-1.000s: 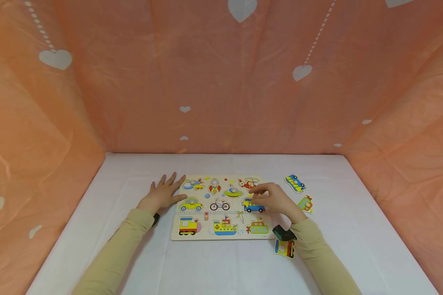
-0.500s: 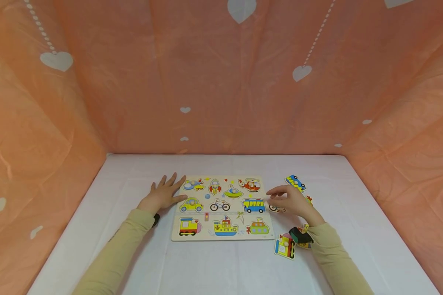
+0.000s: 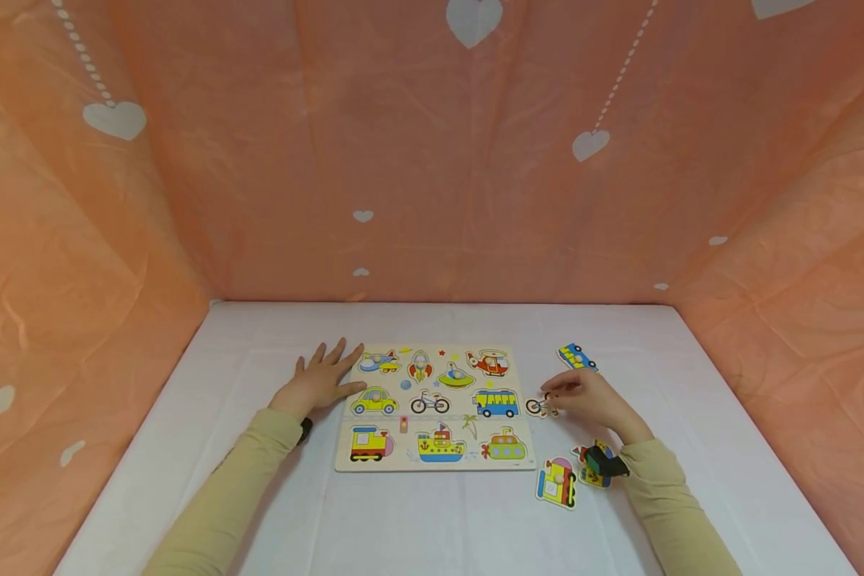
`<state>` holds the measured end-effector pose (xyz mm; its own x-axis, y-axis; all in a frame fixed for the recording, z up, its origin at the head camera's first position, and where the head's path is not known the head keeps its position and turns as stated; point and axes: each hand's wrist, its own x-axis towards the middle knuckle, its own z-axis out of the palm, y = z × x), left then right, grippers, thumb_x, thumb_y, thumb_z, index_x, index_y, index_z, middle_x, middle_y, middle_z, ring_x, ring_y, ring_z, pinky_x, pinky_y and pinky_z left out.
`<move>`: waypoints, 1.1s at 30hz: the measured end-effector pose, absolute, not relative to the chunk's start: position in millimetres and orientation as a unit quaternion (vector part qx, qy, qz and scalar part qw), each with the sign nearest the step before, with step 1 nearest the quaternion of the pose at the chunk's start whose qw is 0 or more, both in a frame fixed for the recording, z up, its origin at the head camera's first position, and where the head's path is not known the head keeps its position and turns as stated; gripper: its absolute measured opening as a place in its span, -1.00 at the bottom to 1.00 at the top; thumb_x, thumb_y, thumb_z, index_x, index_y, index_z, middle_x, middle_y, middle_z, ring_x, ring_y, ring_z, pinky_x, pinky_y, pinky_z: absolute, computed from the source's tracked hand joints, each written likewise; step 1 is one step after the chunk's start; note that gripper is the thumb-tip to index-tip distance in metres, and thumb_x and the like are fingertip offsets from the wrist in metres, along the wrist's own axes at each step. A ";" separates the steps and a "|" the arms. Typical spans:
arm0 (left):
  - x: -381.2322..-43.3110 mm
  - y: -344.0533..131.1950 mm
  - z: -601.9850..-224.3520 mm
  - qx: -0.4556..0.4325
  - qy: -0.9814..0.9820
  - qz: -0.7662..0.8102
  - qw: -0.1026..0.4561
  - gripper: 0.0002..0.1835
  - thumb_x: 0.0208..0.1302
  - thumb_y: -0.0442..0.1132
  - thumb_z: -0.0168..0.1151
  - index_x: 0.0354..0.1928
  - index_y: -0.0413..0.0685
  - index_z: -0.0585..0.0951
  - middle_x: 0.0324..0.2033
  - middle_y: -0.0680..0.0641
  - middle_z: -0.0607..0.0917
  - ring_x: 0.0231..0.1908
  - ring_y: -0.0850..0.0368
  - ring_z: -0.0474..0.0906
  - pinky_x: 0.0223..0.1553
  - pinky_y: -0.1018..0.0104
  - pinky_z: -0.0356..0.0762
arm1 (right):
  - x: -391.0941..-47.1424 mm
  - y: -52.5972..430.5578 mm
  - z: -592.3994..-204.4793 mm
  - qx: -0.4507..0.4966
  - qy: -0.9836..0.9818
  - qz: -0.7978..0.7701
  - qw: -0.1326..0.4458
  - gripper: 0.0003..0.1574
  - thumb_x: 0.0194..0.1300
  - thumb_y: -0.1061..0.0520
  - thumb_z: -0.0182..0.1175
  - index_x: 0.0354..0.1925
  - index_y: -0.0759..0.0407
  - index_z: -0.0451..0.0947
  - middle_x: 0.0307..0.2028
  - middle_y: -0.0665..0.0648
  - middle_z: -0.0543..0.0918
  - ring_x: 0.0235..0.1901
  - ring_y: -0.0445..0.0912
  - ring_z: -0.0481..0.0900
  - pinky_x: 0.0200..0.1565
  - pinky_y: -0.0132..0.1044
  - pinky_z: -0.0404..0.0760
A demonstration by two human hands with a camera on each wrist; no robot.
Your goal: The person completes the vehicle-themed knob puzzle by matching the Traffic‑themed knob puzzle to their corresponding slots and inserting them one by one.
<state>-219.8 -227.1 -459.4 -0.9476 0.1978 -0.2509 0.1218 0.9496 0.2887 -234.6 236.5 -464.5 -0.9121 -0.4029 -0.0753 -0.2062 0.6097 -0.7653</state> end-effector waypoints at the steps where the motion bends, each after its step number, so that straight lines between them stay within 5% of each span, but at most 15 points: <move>1: -219.6 -226.9 -459.3 0.081 0.977 0.136 0.140 -0.13 0.30 0.25 0.07 0.51 0.07 0.02 0.46 -0.28 -0.10 0.38 -0.43 -0.29 0.22 -0.45 -0.33 | -234.8 237.3 -466.2 -0.165 0.888 -0.410 0.125 -0.74 0.09 0.19 0.42 -0.19 0.23 0.70 -0.33 0.08 0.67 -0.32 -0.06 0.53 -0.31 -0.32 0.53; 21: -218.0 -226.2 -456.8 0.081 0.976 0.145 0.138 -0.14 0.30 0.24 0.09 0.50 0.06 0.04 0.46 -0.27 -0.09 0.39 -0.43 -0.29 0.23 -0.45 -0.34 | -231.4 236.8 -477.6 -0.114 0.904 -0.398 0.103 -0.78 -0.01 0.14 0.50 -0.42 0.17 0.64 -0.43 0.02 0.61 -0.39 -0.07 0.46 -0.42 -0.36 0.47; 33: -218.9 -227.3 -459.3 0.078 0.976 0.145 0.142 -0.13 0.29 0.26 0.08 0.51 0.09 0.03 0.47 -0.26 -0.10 0.39 -0.42 -0.30 0.23 -0.45 -0.35 | -235.4 239.4 -474.5 -0.147 0.907 -0.383 0.097 -0.88 0.06 0.23 0.43 -0.35 0.19 0.70 -0.40 0.03 0.61 -0.37 -0.10 0.51 -0.34 -0.33 0.51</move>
<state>-218.9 -227.3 -459.3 -0.9475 0.1927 -0.2553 0.1103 0.9460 0.3048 -235.4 239.4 -474.5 -0.9379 -0.3413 -0.0626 -0.1931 0.6634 -0.7229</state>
